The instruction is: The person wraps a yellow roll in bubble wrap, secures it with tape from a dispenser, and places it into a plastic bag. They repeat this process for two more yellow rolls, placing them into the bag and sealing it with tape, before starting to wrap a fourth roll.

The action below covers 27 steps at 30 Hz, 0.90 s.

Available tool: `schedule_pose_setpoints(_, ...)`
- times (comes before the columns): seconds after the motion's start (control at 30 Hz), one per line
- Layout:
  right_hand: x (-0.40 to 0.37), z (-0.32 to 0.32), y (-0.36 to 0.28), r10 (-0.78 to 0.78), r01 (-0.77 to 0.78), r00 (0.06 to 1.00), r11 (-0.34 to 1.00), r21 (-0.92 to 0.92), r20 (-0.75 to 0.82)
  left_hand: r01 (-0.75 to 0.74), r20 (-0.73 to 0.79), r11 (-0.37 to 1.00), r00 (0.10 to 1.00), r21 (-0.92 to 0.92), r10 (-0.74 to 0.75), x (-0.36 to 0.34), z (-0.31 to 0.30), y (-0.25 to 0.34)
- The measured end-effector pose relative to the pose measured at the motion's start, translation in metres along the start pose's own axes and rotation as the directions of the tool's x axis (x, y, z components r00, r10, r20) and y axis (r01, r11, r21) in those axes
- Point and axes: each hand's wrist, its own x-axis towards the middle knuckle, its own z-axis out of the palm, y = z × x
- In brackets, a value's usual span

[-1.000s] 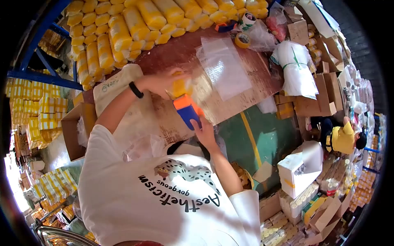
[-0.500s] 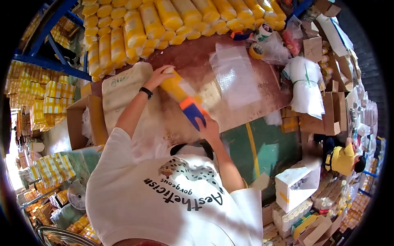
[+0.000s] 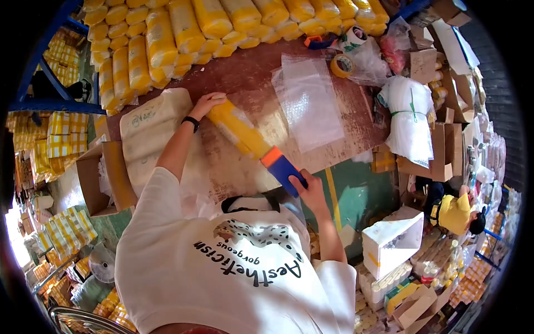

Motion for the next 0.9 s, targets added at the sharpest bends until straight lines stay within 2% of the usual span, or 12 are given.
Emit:
schedule_pose_setpoints(0.1,0.006,0.008,0.003,0.002,-0.001,1.000,1.000,-0.027,0.017,-0.075,-0.003,0.997,0.997,0.007,0.075,0.010,-0.002,-0.018)
schedule_pose_setpoints(0.2,0.017,0.032,0.045,0.075,-0.072,0.996,0.996,-0.060,0.045,-0.053,-0.037,0.996,0.998,0.078,0.056,-0.001,0.003,0.001)
schedule_pose_setpoints(0.23,0.022,0.041,0.063,0.107,-0.103,0.993,0.992,-0.066,0.055,-0.018,-0.103,0.958,0.993,0.287,0.049,-0.006,0.004,0.014)
schedule_pose_setpoints(0.3,0.031,0.052,0.084,0.054,-0.052,0.997,0.998,-0.040,0.058,0.089,-0.228,0.754,0.970,0.650,0.082,-0.016,0.008,0.037)
schedule_pose_setpoints(0.33,0.033,0.054,0.091,0.026,-0.025,0.998,0.999,-0.025,0.058,-0.106,-0.124,0.644,0.945,0.757,0.302,-0.020,0.012,0.041)
schedule_pose_setpoints(0.4,0.031,0.057,0.095,0.046,-0.051,0.996,0.997,0.059,0.074,-0.426,0.161,0.281,0.748,0.860,0.644,-0.031,0.023,0.048)
schedule_pose_setpoints(0.47,0.031,0.057,0.092,0.043,-0.050,0.996,0.994,0.094,0.075,-0.703,0.583,0.240,0.698,0.670,0.417,-0.051,0.047,0.062)
schedule_pose_setpoints(0.53,0.029,0.054,0.090,0.023,-0.028,0.998,0.996,0.079,0.064,-0.840,0.709,0.072,0.498,0.538,0.499,-0.079,0.071,0.043)
schedule_pose_setpoints(0.63,0.024,0.044,0.086,0.053,-0.060,0.995,0.995,0.075,0.087,-0.830,0.803,-0.132,0.466,0.543,0.372,-0.089,0.094,0.012)
schedule_pose_setpoints(0.73,0.012,0.040,0.087,0.011,-0.017,0.998,0.995,0.099,0.065,-0.703,0.759,-0.332,0.461,0.629,0.460,-0.082,0.106,-0.010)
schedule_pose_setpoints(0.83,-0.008,0.032,0.111,0.055,-0.061,0.998,0.982,0.181,0.038,-0.596,0.756,-0.481,0.393,0.643,0.523,-0.072,0.109,-0.022)
schedule_pose_setpoints(0.9,-0.012,0.029,0.122,0.079,-0.089,0.993,0.988,0.125,0.088,-0.635,0.760,-0.437,0.423,0.638,0.494,-0.071,0.110,-0.018)
